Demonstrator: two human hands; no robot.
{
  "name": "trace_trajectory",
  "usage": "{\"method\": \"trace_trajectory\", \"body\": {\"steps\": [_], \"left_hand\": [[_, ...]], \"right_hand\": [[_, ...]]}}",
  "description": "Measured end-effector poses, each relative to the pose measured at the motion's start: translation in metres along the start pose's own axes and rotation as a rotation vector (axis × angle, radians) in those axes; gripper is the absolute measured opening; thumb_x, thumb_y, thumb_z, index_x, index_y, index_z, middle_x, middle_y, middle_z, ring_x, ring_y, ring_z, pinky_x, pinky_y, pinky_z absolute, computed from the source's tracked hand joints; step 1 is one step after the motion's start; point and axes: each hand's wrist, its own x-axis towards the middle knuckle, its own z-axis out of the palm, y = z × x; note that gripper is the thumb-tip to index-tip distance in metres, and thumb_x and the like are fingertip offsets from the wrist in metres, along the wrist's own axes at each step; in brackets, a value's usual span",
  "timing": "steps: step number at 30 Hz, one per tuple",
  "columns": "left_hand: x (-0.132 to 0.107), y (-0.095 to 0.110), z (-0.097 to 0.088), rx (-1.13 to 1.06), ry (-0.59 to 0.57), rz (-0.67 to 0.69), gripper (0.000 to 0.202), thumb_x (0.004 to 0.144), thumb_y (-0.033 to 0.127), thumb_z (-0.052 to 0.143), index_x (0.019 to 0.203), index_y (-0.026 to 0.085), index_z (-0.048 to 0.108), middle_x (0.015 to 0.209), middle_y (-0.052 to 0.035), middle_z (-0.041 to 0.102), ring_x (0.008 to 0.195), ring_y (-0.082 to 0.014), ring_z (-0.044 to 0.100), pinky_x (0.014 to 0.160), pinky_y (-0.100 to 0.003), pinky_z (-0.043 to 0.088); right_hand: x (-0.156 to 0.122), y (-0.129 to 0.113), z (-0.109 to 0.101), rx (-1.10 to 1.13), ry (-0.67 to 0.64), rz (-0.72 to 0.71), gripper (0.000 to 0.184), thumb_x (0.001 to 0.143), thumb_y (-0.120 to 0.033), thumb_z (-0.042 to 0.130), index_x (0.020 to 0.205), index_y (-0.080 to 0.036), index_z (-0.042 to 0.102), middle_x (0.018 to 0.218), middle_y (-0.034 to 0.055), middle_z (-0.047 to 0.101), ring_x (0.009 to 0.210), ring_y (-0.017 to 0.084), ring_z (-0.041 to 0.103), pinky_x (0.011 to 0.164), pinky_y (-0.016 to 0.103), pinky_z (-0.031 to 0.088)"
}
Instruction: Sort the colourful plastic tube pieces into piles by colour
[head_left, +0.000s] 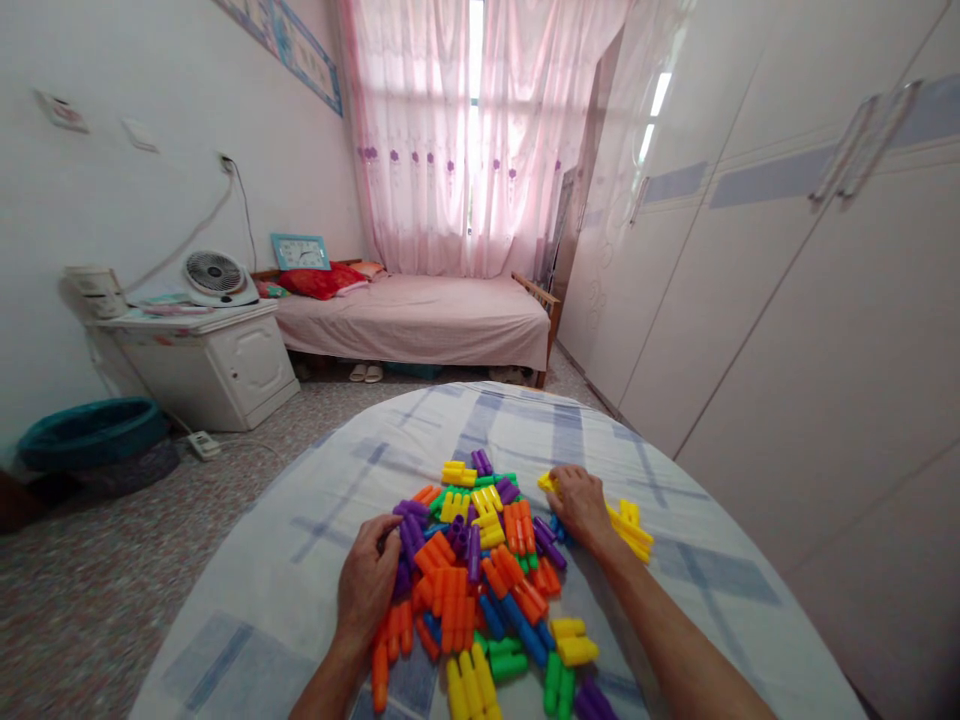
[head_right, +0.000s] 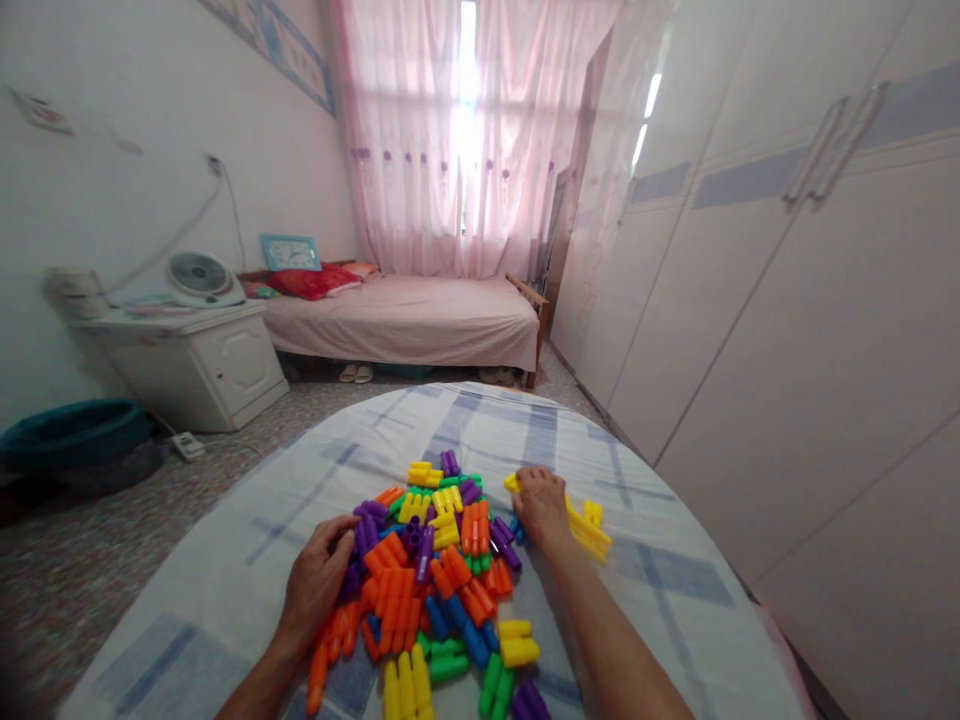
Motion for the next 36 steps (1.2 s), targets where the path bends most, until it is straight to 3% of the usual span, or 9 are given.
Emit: {"method": "trace_trajectory", "body": {"steps": [6, 11, 15, 19, 25, 28, 31, 33, 36], "left_hand": [[0.0, 0.001, 0.0, 0.016, 0.007, 0.002, 0.031, 0.078, 0.039, 0.043, 0.095, 0.02, 0.063, 0.103, -0.0059, 0.062, 0.098, -0.0229, 0.057, 0.092, -0.039, 0.043], [0.001, 0.0, 0.0, 0.023, 0.011, 0.023, 0.031, 0.078, 0.039, 0.043, 0.094, 0.02, 0.063, 0.1, -0.0053, 0.062, 0.097, -0.0223, 0.058, 0.09, -0.037, 0.045], [0.001, -0.001, 0.001, 0.025, 0.02, 0.022, 0.031, 0.078, 0.039, 0.043, 0.094, 0.021, 0.063, 0.1, -0.0049, 0.063, 0.096, -0.022, 0.059, 0.09, -0.037, 0.046], [0.001, 0.0, 0.001, 0.026, 0.025, 0.021, 0.031, 0.078, 0.038, 0.043, 0.093, 0.02, 0.063, 0.099, -0.0052, 0.063, 0.096, -0.0218, 0.059, 0.091, -0.037, 0.045], [0.0, 0.001, 0.001, 0.029, 0.028, 0.022, 0.03, 0.078, 0.037, 0.043, 0.093, 0.02, 0.064, 0.099, -0.0052, 0.063, 0.096, -0.0214, 0.059, 0.09, -0.036, 0.045], [0.0, 0.001, 0.002, 0.026, 0.023, 0.02, 0.03, 0.079, 0.036, 0.042, 0.094, 0.02, 0.063, 0.1, -0.0053, 0.063, 0.096, -0.0211, 0.058, 0.091, -0.036, 0.044], [-0.001, 0.001, 0.002, 0.02, 0.022, 0.017, 0.029, 0.08, 0.035, 0.042, 0.095, 0.02, 0.063, 0.101, -0.005, 0.062, 0.097, -0.0208, 0.058, 0.091, -0.036, 0.044], [-0.002, 0.002, 0.002, 0.019, 0.024, 0.017, 0.029, 0.08, 0.034, 0.042, 0.095, 0.02, 0.063, 0.101, -0.0048, 0.062, 0.097, -0.0207, 0.058, 0.091, -0.035, 0.044], [-0.002, 0.004, 0.002, 0.019, 0.023, 0.013, 0.028, 0.081, 0.034, 0.042, 0.094, 0.02, 0.063, 0.101, -0.005, 0.062, 0.098, -0.021, 0.057, 0.091, -0.036, 0.044]], "right_hand": [[-0.014, 0.028, -0.01, -0.06, 0.006, 0.038, 0.022, 0.084, -0.028, 0.05, 0.103, -0.022, 0.061, 0.102, 0.0067, 0.062, 0.104, 0.022, 0.05, 0.084, 0.034, 0.033], [-0.02, 0.036, -0.015, -0.075, 0.047, 0.067, 0.027, 0.084, -0.031, 0.052, 0.107, -0.023, 0.061, 0.104, 0.0066, 0.063, 0.104, 0.023, 0.051, 0.084, 0.035, 0.036], [-0.035, 0.034, -0.028, -0.085, 0.113, 0.081, 0.034, 0.086, -0.029, 0.049, 0.118, -0.019, 0.055, 0.118, 0.0104, 0.058, 0.115, 0.025, 0.045, 0.09, 0.039, 0.035], [-0.066, 0.025, -0.036, -0.071, 0.125, 0.049, 0.029, 0.09, -0.025, 0.04, 0.108, -0.018, 0.061, 0.108, 0.01, 0.061, 0.106, 0.025, 0.05, 0.09, 0.038, 0.037], [-0.098, 0.008, -0.023, 0.193, -0.015, 0.087, 0.03, 0.087, -0.027, 0.041, 0.108, -0.015, 0.06, 0.106, 0.0103, 0.06, 0.1, 0.023, 0.056, 0.087, 0.035, 0.043], [-0.092, 0.001, -0.023, 0.381, -0.055, 0.026, 0.03, 0.088, -0.03, 0.041, 0.107, -0.018, 0.061, 0.107, 0.0074, 0.062, 0.101, 0.02, 0.057, 0.091, 0.033, 0.042], [-0.073, -0.012, -0.032, 0.395, 0.047, 0.056, 0.031, 0.088, -0.031, 0.041, 0.105, -0.016, 0.061, 0.105, 0.0084, 0.064, 0.102, 0.021, 0.057, 0.092, 0.035, 0.041], [-0.056, -0.027, -0.039, 0.386, 0.072, 0.013, 0.029, 0.088, -0.029, 0.04, 0.103, -0.017, 0.062, 0.104, 0.0078, 0.064, 0.101, 0.02, 0.057, 0.091, 0.033, 0.041], [-0.031, -0.06, -0.044, 0.327, -0.023, -0.136, 0.027, 0.088, -0.026, 0.042, 0.106, -0.02, 0.061, 0.108, 0.0047, 0.064, 0.103, 0.016, 0.055, 0.092, 0.028, 0.039]]}}
